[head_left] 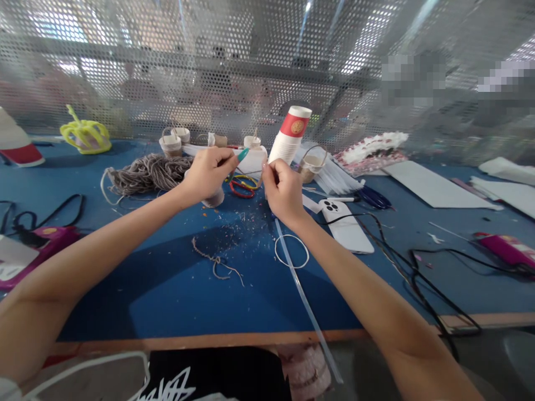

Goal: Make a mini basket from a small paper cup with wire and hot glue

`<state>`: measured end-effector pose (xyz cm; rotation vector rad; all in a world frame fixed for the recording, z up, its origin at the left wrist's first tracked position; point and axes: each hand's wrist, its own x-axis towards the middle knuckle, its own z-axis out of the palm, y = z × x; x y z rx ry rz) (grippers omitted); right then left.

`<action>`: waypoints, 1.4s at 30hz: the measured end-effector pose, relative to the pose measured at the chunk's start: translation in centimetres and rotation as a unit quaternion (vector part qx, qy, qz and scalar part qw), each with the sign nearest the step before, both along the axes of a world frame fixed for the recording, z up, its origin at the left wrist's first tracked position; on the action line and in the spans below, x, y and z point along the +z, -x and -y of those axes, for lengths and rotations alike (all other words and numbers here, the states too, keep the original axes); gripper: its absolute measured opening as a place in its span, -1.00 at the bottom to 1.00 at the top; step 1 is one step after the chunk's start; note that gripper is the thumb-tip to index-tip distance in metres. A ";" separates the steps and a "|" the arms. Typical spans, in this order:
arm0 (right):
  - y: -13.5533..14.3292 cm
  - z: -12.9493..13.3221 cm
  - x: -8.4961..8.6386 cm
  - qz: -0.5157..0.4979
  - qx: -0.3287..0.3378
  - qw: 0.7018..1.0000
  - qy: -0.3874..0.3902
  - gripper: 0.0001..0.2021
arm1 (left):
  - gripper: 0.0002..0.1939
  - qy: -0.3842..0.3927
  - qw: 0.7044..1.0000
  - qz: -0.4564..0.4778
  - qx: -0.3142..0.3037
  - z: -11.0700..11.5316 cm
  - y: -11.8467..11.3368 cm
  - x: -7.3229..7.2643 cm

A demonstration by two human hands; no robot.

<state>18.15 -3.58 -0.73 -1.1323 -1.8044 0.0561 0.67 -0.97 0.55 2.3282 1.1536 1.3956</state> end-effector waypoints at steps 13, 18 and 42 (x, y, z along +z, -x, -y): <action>0.4 -1.6 -1.6 -0.197 0.185 0.944 0.188 -0.62 | -0.64 0.045 0.994 0.050 -0.089 -0.2 -0.1 0.3; 1.7 -1.1 -2.3 -0.305 0.213 0.898 0.235 -0.57 | -0.68 0.027 0.992 0.096 -0.074 -0.7 -0.3 0.1; 4.5 3.5 -2.4 -0.299 0.060 0.950 0.071 -0.64 | -0.74 -0.037 0.997 0.063 0.036 0.3 -0.8 -0.4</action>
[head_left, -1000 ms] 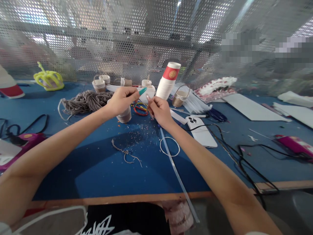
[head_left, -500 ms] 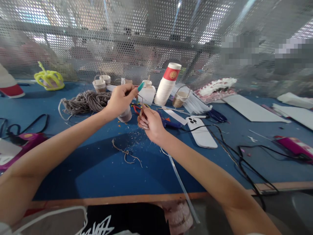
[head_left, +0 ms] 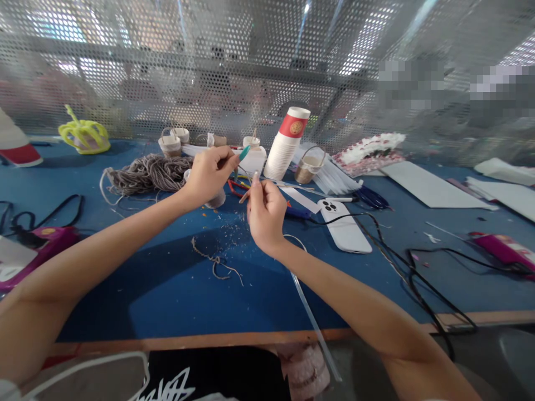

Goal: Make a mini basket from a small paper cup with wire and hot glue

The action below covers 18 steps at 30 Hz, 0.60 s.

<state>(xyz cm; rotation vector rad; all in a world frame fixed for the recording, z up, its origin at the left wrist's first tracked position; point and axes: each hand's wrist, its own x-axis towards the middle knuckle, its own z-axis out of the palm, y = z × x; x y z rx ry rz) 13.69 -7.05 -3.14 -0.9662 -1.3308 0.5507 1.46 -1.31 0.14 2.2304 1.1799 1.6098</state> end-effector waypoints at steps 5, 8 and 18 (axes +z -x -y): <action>-1.3 -0.9 0.9 0.132 -0.089 0.981 -0.108 -0.68 | -0.74 -0.003 1.000 -0.012 -0.007 0.0 0.0 0.0; -2.1 -1.9 1.5 0.147 -0.109 0.975 -0.127 -0.67 | -0.74 0.002 1.000 -0.010 -0.019 0.0 0.1 0.0; -4.3 -4.7 1.3 0.139 0.007 0.988 -0.073 -0.65 | -0.72 0.037 0.997 0.027 -0.062 -0.2 0.0 0.0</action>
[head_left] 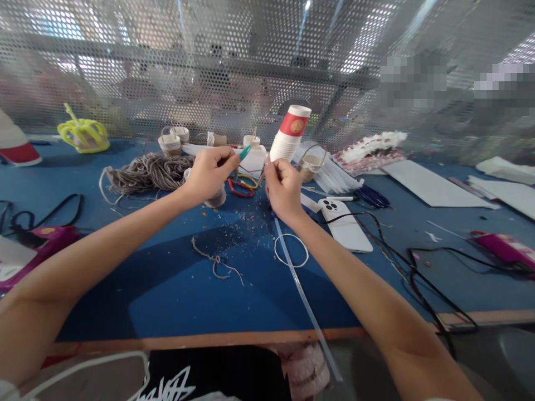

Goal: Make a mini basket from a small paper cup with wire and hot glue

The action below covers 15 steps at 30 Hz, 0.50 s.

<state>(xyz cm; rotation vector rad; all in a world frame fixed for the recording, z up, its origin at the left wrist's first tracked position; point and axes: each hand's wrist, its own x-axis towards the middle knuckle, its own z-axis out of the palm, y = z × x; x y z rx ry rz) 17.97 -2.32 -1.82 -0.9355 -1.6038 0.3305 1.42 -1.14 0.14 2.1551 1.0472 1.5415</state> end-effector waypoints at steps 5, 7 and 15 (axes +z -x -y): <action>0.4 0.3 -0.4 -0.035 0.066 0.991 0.108 -0.61 | -0.68 0.007 1.000 0.012 -0.019 -0.2 0.0 -0.1; 0.7 0.4 -0.7 -0.061 0.089 0.984 0.139 -0.59 | -0.67 0.005 1.000 0.013 -0.019 -0.3 0.1 -0.1; 2.8 1.6 -1.9 -0.195 0.131 0.955 0.183 -0.55 | -0.67 -0.005 0.999 0.031 0.041 -0.4 0.1 0.0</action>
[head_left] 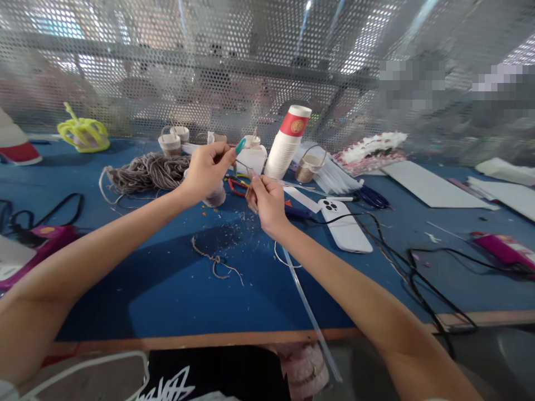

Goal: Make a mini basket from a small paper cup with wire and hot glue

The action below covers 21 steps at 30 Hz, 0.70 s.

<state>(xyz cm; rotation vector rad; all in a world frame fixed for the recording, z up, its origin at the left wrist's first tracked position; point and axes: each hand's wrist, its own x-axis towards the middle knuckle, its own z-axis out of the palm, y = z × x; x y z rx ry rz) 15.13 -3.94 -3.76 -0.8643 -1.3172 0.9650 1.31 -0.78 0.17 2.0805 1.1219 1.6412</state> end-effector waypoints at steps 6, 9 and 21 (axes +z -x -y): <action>0.6 1.8 0.0 0.047 -0.070 0.994 -0.065 -0.62 | -0.70 -0.011 1.000 -0.015 0.018 0.1 -0.1 -0.1; 0.4 2.1 0.1 0.093 -0.102 0.986 -0.089 -0.64 | -0.72 -0.012 1.000 -0.019 0.020 0.4 -0.2 0.0; -1.4 0.2 2.3 0.096 -0.124 0.981 -0.116 -0.63 | -0.67 -0.010 1.000 -0.020 -0.009 0.1 0.0 -0.2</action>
